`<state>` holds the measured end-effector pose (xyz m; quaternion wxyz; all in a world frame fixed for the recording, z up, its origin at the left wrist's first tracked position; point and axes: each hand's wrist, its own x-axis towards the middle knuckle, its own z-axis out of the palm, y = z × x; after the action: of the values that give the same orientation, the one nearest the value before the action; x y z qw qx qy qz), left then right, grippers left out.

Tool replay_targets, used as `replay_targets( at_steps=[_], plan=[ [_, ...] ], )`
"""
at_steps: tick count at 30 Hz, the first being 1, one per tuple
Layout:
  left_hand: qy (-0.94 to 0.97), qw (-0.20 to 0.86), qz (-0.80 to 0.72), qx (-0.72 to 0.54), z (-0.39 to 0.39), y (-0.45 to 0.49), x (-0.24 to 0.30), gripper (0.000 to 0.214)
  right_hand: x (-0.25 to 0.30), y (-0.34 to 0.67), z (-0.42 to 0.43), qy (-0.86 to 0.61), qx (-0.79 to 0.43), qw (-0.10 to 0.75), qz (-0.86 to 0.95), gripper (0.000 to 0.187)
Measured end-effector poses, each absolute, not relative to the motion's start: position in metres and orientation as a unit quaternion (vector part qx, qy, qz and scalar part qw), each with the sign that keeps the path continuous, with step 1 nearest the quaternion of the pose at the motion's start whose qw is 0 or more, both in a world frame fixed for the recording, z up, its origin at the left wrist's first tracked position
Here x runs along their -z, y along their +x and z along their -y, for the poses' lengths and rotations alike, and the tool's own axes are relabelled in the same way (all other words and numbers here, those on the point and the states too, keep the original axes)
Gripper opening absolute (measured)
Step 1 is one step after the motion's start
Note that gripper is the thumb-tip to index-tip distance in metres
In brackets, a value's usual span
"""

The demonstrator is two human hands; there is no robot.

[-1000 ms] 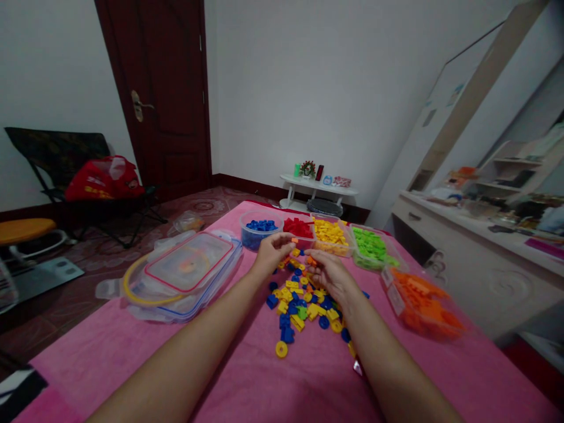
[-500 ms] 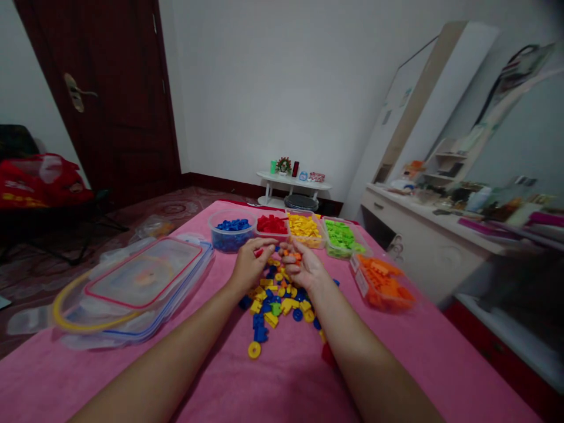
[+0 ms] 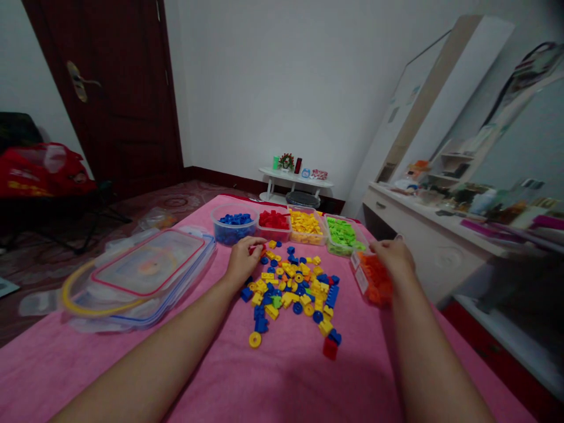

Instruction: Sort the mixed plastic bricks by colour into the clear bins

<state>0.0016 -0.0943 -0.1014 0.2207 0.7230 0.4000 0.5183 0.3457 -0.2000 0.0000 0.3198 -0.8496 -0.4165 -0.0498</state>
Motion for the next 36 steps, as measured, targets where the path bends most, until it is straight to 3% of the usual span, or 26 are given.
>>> replay_targets(
  at_steps=[2, 4, 8, 12, 17, 30, 33, 36],
  plan=[
    [0.733, 0.186, -0.417, -0.504, 0.094, -0.001, 0.102, 0.027, -0.002, 0.335, 0.197, -0.874, 0.07, 0.244, 0.415, 0.026],
    [0.736, 0.157, -0.446, -0.484, 0.093, -0.004, 0.103, 0.03, -0.007, 0.32, 0.191, -0.839, 0.05, 0.253, 0.479, 0.021],
    [0.759, 0.129, -0.483, -0.418, 0.088, -0.007, 0.107, 0.036, -0.007, 0.295, 0.18, -0.724, -0.109, 0.24, 0.638, 0.009],
    [0.79, 0.121, -0.486, -0.355, 0.085, -0.006, 0.11, 0.043, 0.012, 0.282, 0.178, -0.705, -0.214, 0.119, 0.665, 0.017],
    [0.835, 0.112, -0.435, -0.318, 0.084, -0.005, 0.108, 0.055, 0.026, 0.268, 0.177, -0.743, -0.162, 0.023, 0.649, 0.021],
    [0.798, 0.172, -0.45, -0.362, 0.076, -0.011, 0.11, 0.026, 0.015, 0.248, 0.183, -0.773, -0.092, -0.058, 0.625, 0.023],
    [0.75, 0.215, -0.449, -0.435, 0.078, -0.011, 0.109, 0.023, 0.008, 0.249, 0.182, -0.784, -0.058, -0.038, 0.617, 0.021],
    [0.715, 0.254, -0.402, -0.512, 0.087, -0.003, 0.1, 0.021, 0.002, 0.245, 0.177, -0.763, -0.051, 0.115, 0.634, 0.013]
  ],
)
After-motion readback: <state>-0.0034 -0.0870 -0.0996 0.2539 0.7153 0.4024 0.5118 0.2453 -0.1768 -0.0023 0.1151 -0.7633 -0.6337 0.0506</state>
